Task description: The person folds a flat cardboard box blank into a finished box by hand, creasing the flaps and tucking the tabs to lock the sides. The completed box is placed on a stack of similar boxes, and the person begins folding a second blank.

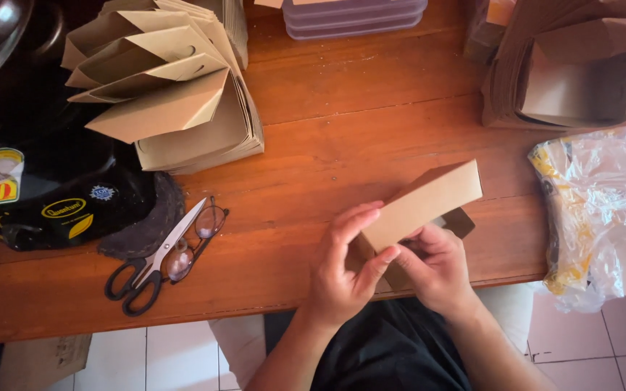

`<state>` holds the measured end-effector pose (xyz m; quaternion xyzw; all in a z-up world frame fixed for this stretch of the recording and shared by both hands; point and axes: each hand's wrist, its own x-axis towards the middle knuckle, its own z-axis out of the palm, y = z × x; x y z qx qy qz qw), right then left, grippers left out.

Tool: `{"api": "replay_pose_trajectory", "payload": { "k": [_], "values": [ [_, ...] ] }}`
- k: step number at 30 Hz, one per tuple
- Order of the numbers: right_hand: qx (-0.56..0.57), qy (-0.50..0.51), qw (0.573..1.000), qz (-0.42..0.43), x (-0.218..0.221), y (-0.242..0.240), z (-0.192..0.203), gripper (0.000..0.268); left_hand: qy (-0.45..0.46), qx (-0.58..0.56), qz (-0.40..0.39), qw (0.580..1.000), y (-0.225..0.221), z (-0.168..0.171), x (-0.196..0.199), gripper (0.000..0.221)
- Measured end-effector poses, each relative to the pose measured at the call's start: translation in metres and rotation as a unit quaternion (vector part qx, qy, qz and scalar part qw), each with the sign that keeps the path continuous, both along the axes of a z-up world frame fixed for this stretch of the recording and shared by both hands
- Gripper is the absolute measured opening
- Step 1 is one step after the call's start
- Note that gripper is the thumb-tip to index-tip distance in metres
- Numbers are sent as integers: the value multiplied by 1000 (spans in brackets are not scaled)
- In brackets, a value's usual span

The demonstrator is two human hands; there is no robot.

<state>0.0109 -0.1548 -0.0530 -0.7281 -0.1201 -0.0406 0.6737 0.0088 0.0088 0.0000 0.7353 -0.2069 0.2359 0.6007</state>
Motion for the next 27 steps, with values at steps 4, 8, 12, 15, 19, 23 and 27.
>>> {"api": "replay_pose_trajectory", "payload": {
  "k": [4, 8, 12, 15, 19, 23, 27],
  "values": [
    [7, 30, 1000, -6, 0, 6, 7, 12, -11, -10, 12, 1000, -3, -2, 1, 36],
    [28, 51, 998, -31, 3, 16, 22, 8, -31, 41, 37, 998, -4, -5, 2, 38],
    [-136, 68, 987, -58, 1, 18, 45, 11, -24, 74, 48, 996, -6, -15, -3, 44],
    [-253, -115, 961, 0, -5, 25, 95, 19, 18, 86, 133, 987, -6, -25, -3, 45],
    [-312, -195, 927, -74, -16, 1, 98, 17, 71, 113, 199, 971, 2, -17, 1, 59],
    [-286, -220, 919, -160, 0, -20, 71, 16, 106, 152, 252, 950, 12, -22, 6, 52],
    [-132, -96, 976, -143, 20, -30, 24, 37, 133, 63, 226, 963, 2, -15, 7, 49]
  ]
}}
